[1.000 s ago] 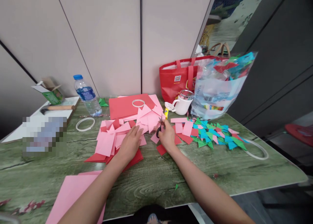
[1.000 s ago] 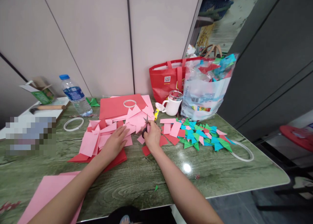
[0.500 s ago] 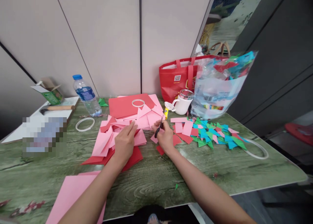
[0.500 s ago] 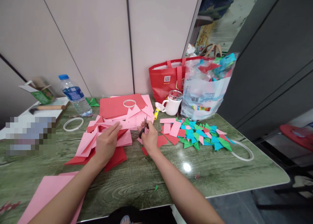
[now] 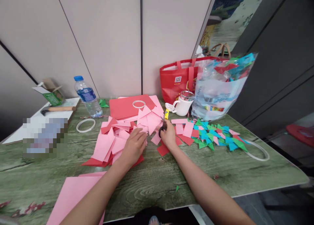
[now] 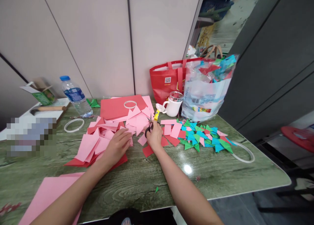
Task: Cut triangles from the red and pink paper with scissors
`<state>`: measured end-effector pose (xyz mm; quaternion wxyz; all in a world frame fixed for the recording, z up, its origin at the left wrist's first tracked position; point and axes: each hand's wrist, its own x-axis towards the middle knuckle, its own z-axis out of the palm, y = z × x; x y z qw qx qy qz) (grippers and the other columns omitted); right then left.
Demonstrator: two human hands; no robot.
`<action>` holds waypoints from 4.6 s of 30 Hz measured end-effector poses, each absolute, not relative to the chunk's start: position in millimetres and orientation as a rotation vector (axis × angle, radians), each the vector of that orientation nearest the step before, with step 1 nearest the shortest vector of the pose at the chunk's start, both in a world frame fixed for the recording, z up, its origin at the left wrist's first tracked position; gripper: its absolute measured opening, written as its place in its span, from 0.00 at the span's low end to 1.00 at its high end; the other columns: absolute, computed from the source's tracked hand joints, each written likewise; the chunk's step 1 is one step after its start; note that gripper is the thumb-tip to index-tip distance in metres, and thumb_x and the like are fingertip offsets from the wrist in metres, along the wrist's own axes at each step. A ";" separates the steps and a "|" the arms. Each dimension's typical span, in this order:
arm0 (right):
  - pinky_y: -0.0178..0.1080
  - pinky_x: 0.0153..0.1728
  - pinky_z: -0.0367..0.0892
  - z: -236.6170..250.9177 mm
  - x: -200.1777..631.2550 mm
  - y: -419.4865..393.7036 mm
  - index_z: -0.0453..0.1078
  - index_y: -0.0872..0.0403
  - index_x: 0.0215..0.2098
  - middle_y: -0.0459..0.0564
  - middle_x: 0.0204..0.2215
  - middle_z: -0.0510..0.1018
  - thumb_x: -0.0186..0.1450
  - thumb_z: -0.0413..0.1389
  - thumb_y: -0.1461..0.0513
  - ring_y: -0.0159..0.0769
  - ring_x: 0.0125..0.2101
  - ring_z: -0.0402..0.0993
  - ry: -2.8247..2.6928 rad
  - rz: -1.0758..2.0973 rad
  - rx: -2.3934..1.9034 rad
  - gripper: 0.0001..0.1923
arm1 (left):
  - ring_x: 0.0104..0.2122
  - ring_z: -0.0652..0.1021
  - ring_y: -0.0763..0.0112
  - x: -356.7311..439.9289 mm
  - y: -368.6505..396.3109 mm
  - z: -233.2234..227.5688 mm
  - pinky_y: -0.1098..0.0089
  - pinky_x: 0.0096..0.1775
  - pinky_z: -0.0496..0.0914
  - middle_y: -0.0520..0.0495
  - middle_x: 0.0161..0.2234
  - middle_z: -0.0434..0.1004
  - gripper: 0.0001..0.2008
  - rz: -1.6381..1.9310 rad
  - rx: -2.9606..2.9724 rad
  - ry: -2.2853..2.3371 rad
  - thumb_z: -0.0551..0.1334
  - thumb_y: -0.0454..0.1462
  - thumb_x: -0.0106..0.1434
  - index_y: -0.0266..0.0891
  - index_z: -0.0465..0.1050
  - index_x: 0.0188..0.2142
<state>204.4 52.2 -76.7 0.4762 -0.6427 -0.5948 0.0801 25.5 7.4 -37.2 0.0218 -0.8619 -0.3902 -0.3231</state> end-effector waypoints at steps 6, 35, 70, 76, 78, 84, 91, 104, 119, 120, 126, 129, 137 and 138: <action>0.40 0.37 0.61 -67.0 202.2 45.9 0.66 0.57 0.43 0.54 0.33 0.74 0.57 0.53 0.61 0.42 0.35 0.69 -1.386 0.141 -1.530 0.16 | 0.50 0.69 0.57 33.4 6.5 -47.4 0.56 0.49 0.66 0.35 0.50 0.68 0.18 -0.753 -2.820 -1.287 0.56 0.36 0.60 0.37 0.66 0.51; 0.33 0.25 0.59 -63.9 184.3 30.0 0.69 0.52 0.36 0.48 0.25 0.77 0.56 0.55 0.59 0.38 0.26 0.72 -1.464 0.354 -1.718 0.10 | 0.57 0.62 0.57 36.2 2.2 -47.2 0.54 0.54 0.61 0.35 0.52 0.66 0.18 -0.884 -3.075 -1.429 0.57 0.37 0.60 0.36 0.62 0.50; 0.42 0.40 0.69 -59.1 177.9 31.8 0.63 0.55 0.42 0.53 0.35 0.78 0.56 0.58 0.58 0.39 0.37 0.76 -1.251 0.758 -1.131 0.18 | 0.52 0.69 0.60 35.8 11.5 -34.6 0.59 0.52 0.64 0.42 0.52 0.70 0.21 -2.492 -2.992 -1.971 0.63 0.41 0.55 0.39 0.70 0.48; 0.41 0.37 0.71 -50.4 184.2 38.4 0.62 0.56 0.40 0.54 0.33 0.79 0.49 0.63 0.61 0.37 0.34 0.76 -0.833 0.823 -0.952 0.22 | 0.43 0.76 0.61 37.0 1.2 -27.4 0.60 0.47 0.68 0.45 0.39 0.79 0.13 -2.128 -2.914 -2.001 0.60 0.42 0.57 0.39 0.76 0.38; 0.41 0.37 0.70 -48.4 184.4 38.0 0.62 0.56 0.39 0.53 0.31 0.79 0.48 0.63 0.62 0.36 0.33 0.76 -0.798 0.799 -0.940 0.22 | 0.39 0.77 0.61 37.7 1.1 -27.0 0.60 0.45 0.70 0.45 0.34 0.79 0.11 -2.205 -2.824 -2.054 0.62 0.42 0.55 0.37 0.77 0.32; 0.41 0.38 0.70 -39.0 173.8 22.1 0.62 0.55 0.38 0.49 0.29 0.78 0.50 0.62 0.63 0.34 0.31 0.76 -0.886 0.726 -0.887 0.19 | 0.28 0.76 0.72 37.2 7.9 -27.0 0.65 0.33 0.74 0.51 0.34 0.73 0.15 -2.856 -2.373 -1.999 0.64 0.41 0.52 0.39 0.65 0.38; 0.41 0.39 0.69 -41.6 164.5 6.0 0.66 0.52 0.38 0.48 0.29 0.78 0.53 0.61 0.61 0.35 0.32 0.74 -1.300 0.744 -0.872 0.15 | 0.52 0.68 0.63 30.3 10.9 -24.8 0.63 0.49 0.66 0.41 0.55 0.62 0.30 -2.524 -2.484 -1.676 0.61 0.38 0.56 0.44 0.53 0.56; 0.33 0.26 0.65 -28.9 166.1 0.5 0.67 0.54 0.32 0.42 0.21 0.73 0.46 0.65 0.57 0.29 0.21 0.69 -1.440 1.366 -0.870 0.18 | 0.35 0.77 0.69 5.3 22.3 -1.7 0.69 0.36 0.72 0.45 0.37 0.76 0.28 -2.822 -2.153 -1.715 0.61 0.36 0.55 0.42 0.57 0.55; 0.34 0.34 0.66 -20.7 170.9 -0.2 0.70 0.55 0.37 0.44 0.26 0.75 0.47 0.65 0.58 0.29 0.28 0.71 -1.340 1.639 -0.836 0.20 | 0.26 0.78 0.70 3.6 13.8 10.1 0.69 0.25 0.75 0.43 0.42 0.77 0.36 -2.825 -2.369 -1.903 0.66 0.37 0.49 0.42 0.56 0.57; 0.34 0.35 0.66 -20.5 171.0 -0.2 0.70 0.55 0.37 0.44 0.27 0.75 0.47 0.65 0.58 0.30 0.29 0.72 -1.336 1.636 -0.835 0.19 | 0.22 0.77 0.71 3.6 13.3 10.5 0.70 0.22 0.74 0.43 0.37 0.79 0.35 -2.811 -2.409 -1.990 0.67 0.37 0.48 0.40 0.58 0.56; 0.36 0.36 0.67 -22.2 170.7 1.0 0.71 0.55 0.36 0.45 0.26 0.77 0.47 0.65 0.57 0.32 0.30 0.73 -1.360 1.622 -0.833 0.20 | 0.20 0.77 0.69 1.5 14.3 10.6 0.72 0.18 0.71 0.44 0.25 0.79 0.15 -2.606 -2.671 -2.215 0.67 0.39 0.49 0.31 0.73 0.34; 0.36 0.36 0.67 -23.0 171.5 1.5 0.70 0.55 0.37 0.45 0.27 0.76 0.46 0.65 0.57 0.32 0.31 0.72 -1.345 1.645 -0.841 0.21 | 0.15 0.74 0.72 0.5 13.4 12.4 0.74 0.16 0.68 0.46 0.22 0.77 0.12 -2.521 -2.712 -2.217 0.65 0.40 0.51 0.32 0.72 0.31; 0.35 0.37 0.64 -25.4 174.0 2.7 0.70 0.56 0.37 0.45 0.28 0.75 0.45 0.66 0.56 0.31 0.30 0.70 -1.339 1.698 -0.849 0.23 | 0.12 0.70 0.77 -0.1 11.2 17.3 0.76 0.15 0.63 0.47 0.20 0.77 0.10 -2.308 -2.766 -2.272 0.63 0.39 0.54 0.32 0.70 0.24; 0.35 0.36 0.64 -25.5 174.0 2.8 0.71 0.56 0.37 0.45 0.28 0.75 0.45 0.66 0.56 0.31 0.30 0.70 -1.340 1.697 -0.849 0.23 | 0.12 0.70 0.77 0.0 11.3 17.1 0.76 0.15 0.62 0.47 0.19 0.77 0.10 -2.294 -2.774 -2.279 0.63 0.39 0.54 0.32 0.70 0.24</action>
